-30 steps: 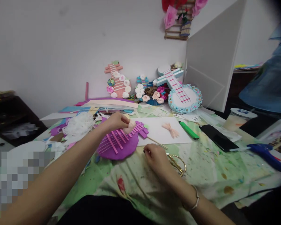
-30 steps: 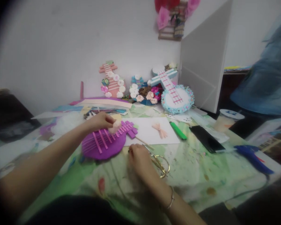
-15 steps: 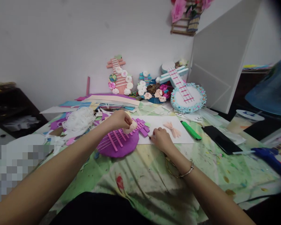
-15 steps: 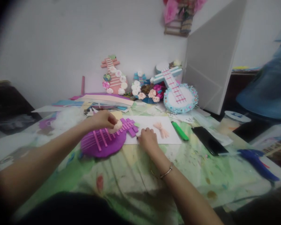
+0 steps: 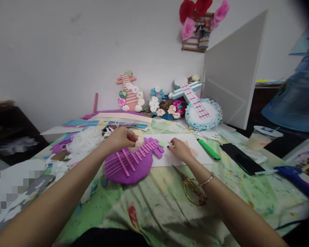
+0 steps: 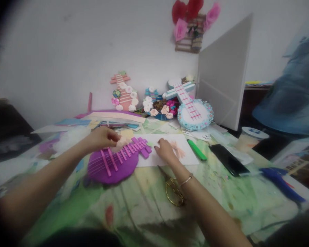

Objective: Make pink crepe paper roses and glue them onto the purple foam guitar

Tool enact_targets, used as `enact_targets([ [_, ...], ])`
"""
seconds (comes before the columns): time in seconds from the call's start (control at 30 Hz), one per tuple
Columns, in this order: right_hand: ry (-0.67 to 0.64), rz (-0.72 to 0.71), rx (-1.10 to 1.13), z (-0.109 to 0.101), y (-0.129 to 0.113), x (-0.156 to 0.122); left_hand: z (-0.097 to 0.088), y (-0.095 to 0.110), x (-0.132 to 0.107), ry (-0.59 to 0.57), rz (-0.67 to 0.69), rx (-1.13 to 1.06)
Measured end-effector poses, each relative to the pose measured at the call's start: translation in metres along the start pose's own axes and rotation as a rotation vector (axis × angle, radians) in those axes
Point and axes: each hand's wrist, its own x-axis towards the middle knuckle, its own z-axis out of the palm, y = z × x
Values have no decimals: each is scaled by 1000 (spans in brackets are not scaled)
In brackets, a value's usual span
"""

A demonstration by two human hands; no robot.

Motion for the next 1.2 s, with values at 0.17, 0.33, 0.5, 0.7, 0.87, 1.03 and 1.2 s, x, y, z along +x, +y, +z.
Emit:
enact_targets([
  [0.17, -118, 100, 360, 18, -14, 33, 1, -1, -2, -2, 39, -47],
  [0.33, -245, 101, 645, 28, -16, 39, 1, 3, 6, -4, 35, 8],
  [0.5, -281, 143, 922, 29, -23, 25, 0, 6, 30, -147, 110, 46],
  [0.7, -148, 269, 1211, 10, -16, 11, -7, 29, 63, -249, 195, 124],
  [0.87, 30, 355, 1348, -12, 2, 3, 3, 63, 79, -370, 271, 218],
  [1.03, 126, 437, 1437, -27, 20, -3, 24, 86, 86, -448, 326, 141],
  [1.2, 138, 478, 1483, -27, 35, -5, 44, 87, 93, -385, 329, 113],
])
